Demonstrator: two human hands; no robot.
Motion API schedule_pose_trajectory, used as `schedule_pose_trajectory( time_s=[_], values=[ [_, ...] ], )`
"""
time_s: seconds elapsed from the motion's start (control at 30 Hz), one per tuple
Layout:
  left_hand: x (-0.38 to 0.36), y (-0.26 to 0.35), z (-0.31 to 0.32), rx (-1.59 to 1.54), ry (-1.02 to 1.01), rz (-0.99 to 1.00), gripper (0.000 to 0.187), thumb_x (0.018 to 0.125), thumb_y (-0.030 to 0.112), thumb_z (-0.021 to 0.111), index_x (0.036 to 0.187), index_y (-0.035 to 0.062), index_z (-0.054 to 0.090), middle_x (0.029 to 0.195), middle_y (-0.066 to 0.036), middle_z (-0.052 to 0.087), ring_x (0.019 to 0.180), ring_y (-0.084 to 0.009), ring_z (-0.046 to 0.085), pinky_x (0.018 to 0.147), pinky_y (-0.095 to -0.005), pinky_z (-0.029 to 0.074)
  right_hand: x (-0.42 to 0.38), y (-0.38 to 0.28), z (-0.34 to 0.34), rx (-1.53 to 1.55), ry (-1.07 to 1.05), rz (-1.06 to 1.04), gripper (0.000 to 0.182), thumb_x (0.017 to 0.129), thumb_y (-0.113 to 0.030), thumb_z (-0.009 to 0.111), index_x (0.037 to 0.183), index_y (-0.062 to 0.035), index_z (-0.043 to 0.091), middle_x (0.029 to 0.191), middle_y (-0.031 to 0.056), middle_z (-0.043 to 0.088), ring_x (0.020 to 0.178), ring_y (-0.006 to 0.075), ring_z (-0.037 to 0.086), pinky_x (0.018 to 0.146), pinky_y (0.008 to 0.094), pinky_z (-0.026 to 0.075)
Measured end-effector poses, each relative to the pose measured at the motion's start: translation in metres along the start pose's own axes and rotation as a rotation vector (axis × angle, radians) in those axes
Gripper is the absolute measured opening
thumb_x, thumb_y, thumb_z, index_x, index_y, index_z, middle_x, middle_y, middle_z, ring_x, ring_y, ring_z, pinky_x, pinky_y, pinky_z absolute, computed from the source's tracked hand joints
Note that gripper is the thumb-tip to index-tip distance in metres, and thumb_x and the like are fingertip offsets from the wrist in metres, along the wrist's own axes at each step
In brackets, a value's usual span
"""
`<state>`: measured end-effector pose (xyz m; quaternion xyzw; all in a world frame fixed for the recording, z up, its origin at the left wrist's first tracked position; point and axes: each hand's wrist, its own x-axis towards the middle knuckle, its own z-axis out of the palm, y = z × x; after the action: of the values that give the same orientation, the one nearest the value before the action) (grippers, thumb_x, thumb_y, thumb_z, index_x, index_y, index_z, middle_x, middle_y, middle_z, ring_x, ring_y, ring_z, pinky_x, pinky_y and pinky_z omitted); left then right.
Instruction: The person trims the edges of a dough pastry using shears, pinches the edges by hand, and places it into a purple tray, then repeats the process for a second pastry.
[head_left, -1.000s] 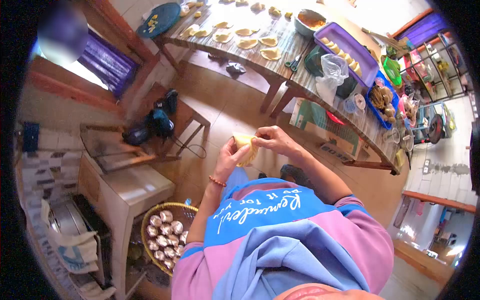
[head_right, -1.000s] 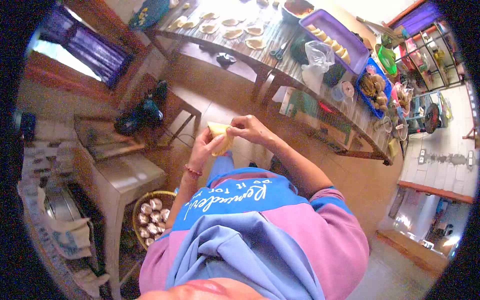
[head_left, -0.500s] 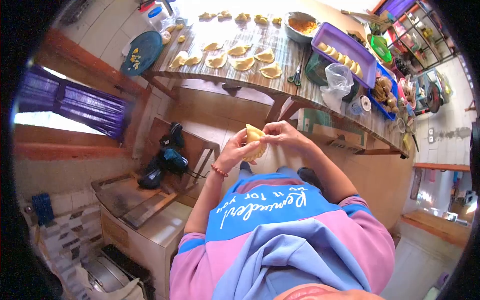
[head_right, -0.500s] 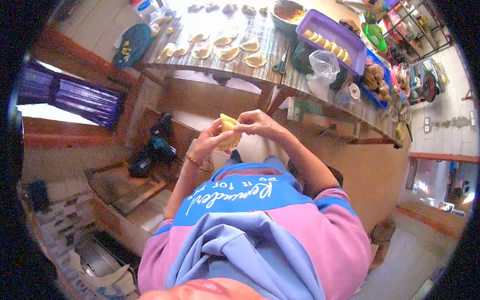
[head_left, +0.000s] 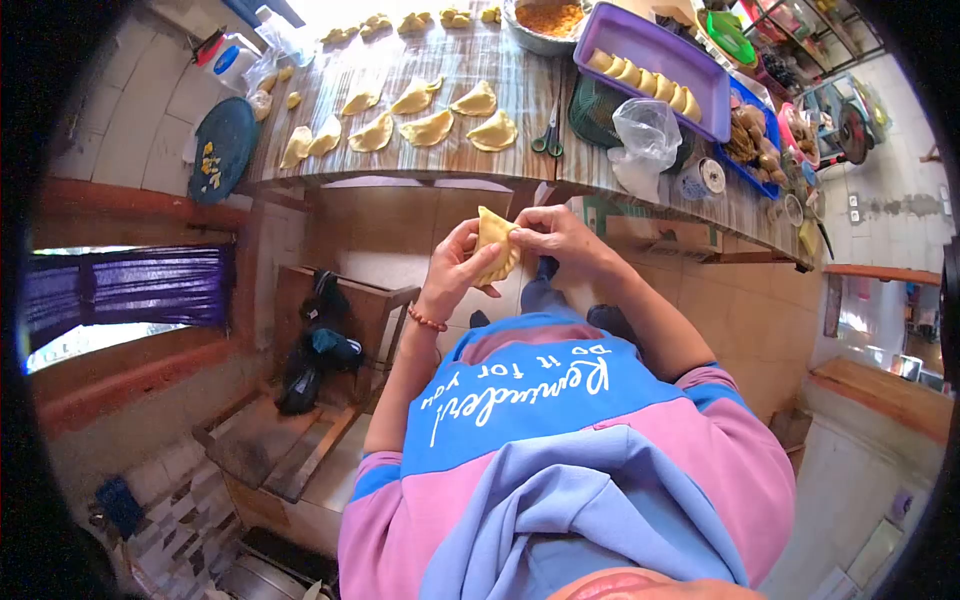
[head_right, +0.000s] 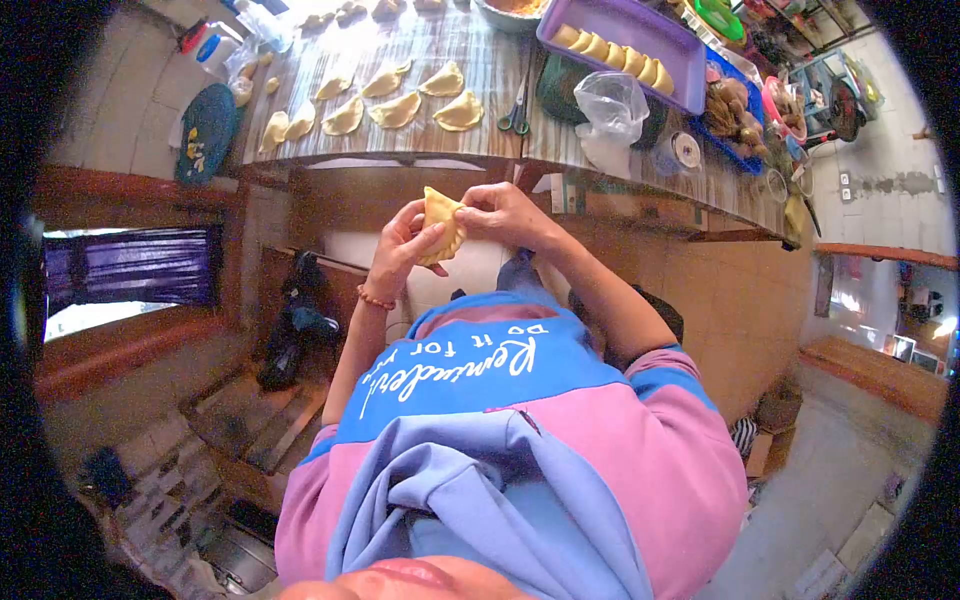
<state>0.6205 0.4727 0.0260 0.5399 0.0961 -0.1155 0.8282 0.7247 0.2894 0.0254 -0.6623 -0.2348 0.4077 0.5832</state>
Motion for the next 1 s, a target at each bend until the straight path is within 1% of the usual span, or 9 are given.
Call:
schedule_pose_trajectory(
  time_s=[0.13,0.23,0.27,0.4,0.5,0.67,0.73,0.83,1.0],
  values=[
    [0.044,0.012,0.015,0.02,0.006,-0.008,0.036,0.089,0.015,0.059,0.121,0.0034,0.048,0.095,-0.008,0.061,0.077,-0.0137,0.064,0.049,-0.0261,0.057,0.018,0.005,-0.052,0.205,-0.091,0.016,0.028,0.088,-0.028,0.062,0.088,0.0001,0.063,0.075,-0.0022,0.058,0.071,0.0058,0.051,0.062,0.0232,0.042],
    [0.075,0.019,0.025,0.073,-0.013,-0.016,0.038,0.089,0.013,0.057,0.124,0.0019,0.046,0.1,-0.013,0.062,0.08,-0.0183,0.065,0.048,-0.0273,0.057,0.021,-0.009,-0.084,0.074,-0.079,0.031,0.019,0.091,-0.02,0.058,0.091,-0.0007,0.062,0.072,-0.0026,0.055,0.065,0.0044,0.048,0.056,0.0205,0.038],
    [0.084,0.02,0.028,0.071,-0.033,-0.023,0.039,0.089,0.013,0.058,0.125,0.002,0.045,0.1,-0.013,0.062,0.08,-0.0183,0.065,0.048,-0.0272,0.057,0.021,-0.018,-0.091,0.06,-0.066,0.078,0.019,0.089,-0.02,0.06,0.09,-0.0009,0.063,0.073,-0.0034,0.054,0.066,0.0039,0.047,0.057,0.0203,0.038],
    [0.122,0.027,0.044,0.075,-0.085,-0.038,0.041,0.089,0.012,0.058,0.127,0.0028,0.044,0.102,-0.012,0.062,0.08,-0.0177,0.065,0.048,-0.0264,0.057,0.028,-0.026,-0.121,0.12,-0.026,0.007,0.02,0.087,-0.021,0.064,0.086,-0.0015,0.064,0.072,-0.004,0.055,0.065,0.0032,0.047,0.055,0.0203,0.037],
    [0.147,0.025,0.057,0.029,-0.073,-0.046,0.043,0.089,0.012,0.059,0.128,0.003,0.044,0.102,-0.012,0.062,0.081,-0.0171,0.065,0.049,-0.0258,0.057,0.031,-0.023,-0.151,0.162,0.009,0.008,0.025,0.084,-0.026,0.068,0.087,-0.0014,0.064,0.076,-0.0021,0.06,0.07,0.0044,0.051,0.06,0.021,0.041],
    [0.18,0.022,0.077,0.034,-0.067,-0.035,0.047,0.089,0.015,0.06,0.13,0.0031,0.041,0.1,-0.009,0.061,0.085,-0.0151,0.064,0.051,-0.0238,0.056,0.028,-0.033,-0.194,0.059,0.002,0.05,0.024,0.087,-0.026,0.064,0.087,-0.0018,0.065,0.073,-0.0024,0.059,0.066,0.0042,0.05,0.057,0.0211,0.04],
    [0.189,0.02,0.08,0.072,-0.079,-0.015,0.047,0.089,0.015,0.06,0.131,0.0033,0.041,0.1,-0.009,0.061,0.085,-0.0151,0.064,0.051,-0.0237,0.056,0.031,-0.018,-0.204,0.051,-0.004,0.044,0.024,0.087,-0.026,0.063,0.086,-0.0019,0.065,0.072,-0.0013,0.059,0.065,0.0051,0.05,0.058,0.0229,0.041],
    [0.198,0.026,0.083,0.137,-0.08,-0.084,0.049,0.089,0.016,0.061,0.131,0.0031,0.04,0.1,-0.009,0.061,0.085,-0.0151,0.064,0.051,-0.0238,0.056,0.033,-0.004,-0.208,-0.128,0.081,-0.083,0.019,0.089,-0.02,0.061,0.088,-0.001,0.063,0.075,-0.0028,0.059,0.07,0.0024,0.05,0.061,0.0213,0.042],
    [0.219,0.027,0.082,0.165,-0.158,-0.099,0.05,0.088,0.016,0.062,0.131,0.003,0.04,0.099,-0.008,0.062,0.085,-0.0147,0.063,0.051,-0.0244,0.056,0.027,-0.002,-0.209,0.127,0.173,-0.017,0.02,0.09,-0.02,0.059,0.087,-0.0008,0.063,0.073,-0.002,0.058,0.068,0.0032,0.05,0.061,0.0213,0.042]
  ],
)
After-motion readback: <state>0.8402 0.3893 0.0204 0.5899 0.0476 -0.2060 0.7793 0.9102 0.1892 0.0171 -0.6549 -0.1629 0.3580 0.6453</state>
